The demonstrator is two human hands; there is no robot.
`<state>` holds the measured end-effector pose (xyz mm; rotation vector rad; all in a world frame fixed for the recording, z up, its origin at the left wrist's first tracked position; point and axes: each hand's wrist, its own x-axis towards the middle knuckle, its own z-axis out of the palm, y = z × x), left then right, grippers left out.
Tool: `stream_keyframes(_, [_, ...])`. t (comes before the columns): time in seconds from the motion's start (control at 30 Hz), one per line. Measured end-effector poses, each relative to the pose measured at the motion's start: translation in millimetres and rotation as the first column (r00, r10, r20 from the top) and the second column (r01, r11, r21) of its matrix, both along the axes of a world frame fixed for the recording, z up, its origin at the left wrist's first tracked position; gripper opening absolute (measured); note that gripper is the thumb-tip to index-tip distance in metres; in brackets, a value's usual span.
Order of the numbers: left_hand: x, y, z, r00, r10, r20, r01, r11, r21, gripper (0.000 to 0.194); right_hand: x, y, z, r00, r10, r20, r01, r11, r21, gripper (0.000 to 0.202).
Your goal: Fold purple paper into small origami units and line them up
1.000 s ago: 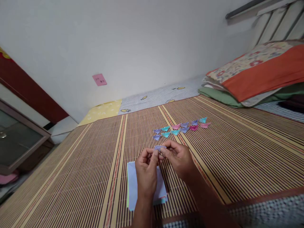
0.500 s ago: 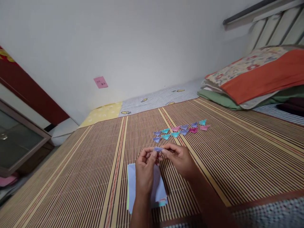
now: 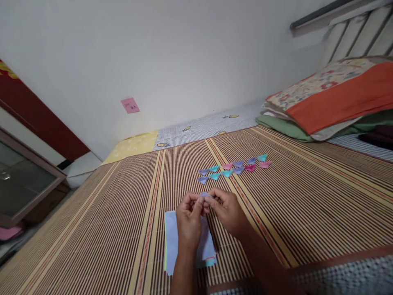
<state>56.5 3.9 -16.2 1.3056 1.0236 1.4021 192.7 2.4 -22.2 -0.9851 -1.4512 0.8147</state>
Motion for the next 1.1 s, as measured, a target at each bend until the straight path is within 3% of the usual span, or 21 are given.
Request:
stream_keyframes(0.13, [-4,11,-7.7,0.999,-0.036,0.008,0.036,0.999,-0.026,0.025,7,8,-10.6,0.998,0.052,0.022,-0.051,0.999,-0.01,0.018])
stream_keyframes(0.33, [-7,5,2.6,0.999,-0.043,0.007,0.043,0.999,0.003,0.016,18,1,3.2,0.987,0.02,0.161,-0.037,0.994,0.106,0.022])
stream_keyframes(0.43, [-6,1,7.4,0.999,-0.051,0.014,0.051,0.999,-0.009,0.016,17,-3,7.9,0.991,0.02,0.132,-0.035,0.993,0.114,0.023])
stream_keyframes(0.6, [-6,-3,13.7,0.997,-0.075,0.034,0.077,0.996,-0.047,0.019,14,-7,10.8,0.998,-0.049,0.039,0.047,0.998,0.038,0.003])
stream_keyframes(0.73, [-5,-9,18.2,0.996,-0.084,-0.033,0.081,0.995,-0.061,0.019,14,-12,13.0,0.982,-0.101,0.159,0.082,0.989,0.126,0.01])
stream_keyframes(0.9, [-2,-13,23.3,0.984,-0.002,-0.177,0.004,1.0,0.009,0.021,12,-13,11.7,0.951,-0.135,0.279,0.073,0.972,0.222,0.011])
stream_keyframes(1.1, [-3,-13,25.4,0.987,-0.01,-0.162,0.015,0.999,0.03,0.025,9,-10,11.9,0.948,-0.122,0.295,0.039,0.961,0.273,0.015])
